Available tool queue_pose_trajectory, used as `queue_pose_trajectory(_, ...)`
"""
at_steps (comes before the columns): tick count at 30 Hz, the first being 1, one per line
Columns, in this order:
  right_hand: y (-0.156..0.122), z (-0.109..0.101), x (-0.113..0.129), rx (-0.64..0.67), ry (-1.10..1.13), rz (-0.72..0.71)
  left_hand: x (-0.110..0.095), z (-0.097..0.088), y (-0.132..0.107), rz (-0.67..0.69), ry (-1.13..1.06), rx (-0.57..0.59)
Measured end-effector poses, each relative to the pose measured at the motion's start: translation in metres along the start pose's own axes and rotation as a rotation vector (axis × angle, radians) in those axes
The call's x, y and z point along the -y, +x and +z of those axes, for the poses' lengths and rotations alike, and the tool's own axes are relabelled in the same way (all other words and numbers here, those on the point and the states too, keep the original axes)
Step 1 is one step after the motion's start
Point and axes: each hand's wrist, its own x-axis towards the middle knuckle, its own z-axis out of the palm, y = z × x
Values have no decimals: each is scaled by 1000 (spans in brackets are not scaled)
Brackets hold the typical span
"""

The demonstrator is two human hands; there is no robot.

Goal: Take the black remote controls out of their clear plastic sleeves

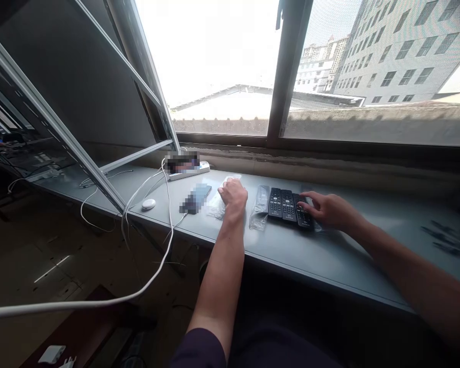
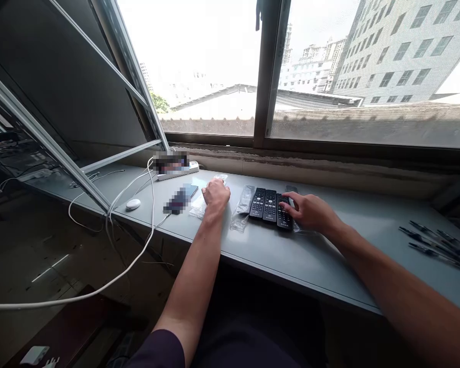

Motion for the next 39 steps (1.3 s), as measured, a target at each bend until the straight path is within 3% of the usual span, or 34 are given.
queue_pose_trajectory(4, 0, -2, 2, -8, 18, -6, 1, -1, 0, -3, -98, -70)
queue_pose_trajectory(12, -1, -2, 3, -10, 22, -5, 2, 1, 3, -64, -181, -7)
queue_pose_trajectory(16, -1, -2, 4, -12, 26, -4, -1, 1, 1, 50, -293, -142)
queue_pose_trajectory(21, -3, -3, 5, -42, 21, -16, -13, 0, 0, 223, -757, -233)
queue_pose_trajectory(24, -5, -5, 11, -70, 36, -36, -22, 4, 1, 197, -1139, -100)
queue_pose_trajectory(28, -8, -8, 25, -147, 191, -125, -37, 11, -2, 38, -1588, 247)
queue_pose_trajectory(33, -11, -7, 38, -209, 456, -172, -52, 15, -12, -8, -1759, 490)
queue_pose_trajectory(39, -16, -10, 50, -201, 699, -276, -57, 22, -14, 26, -1845, 565)
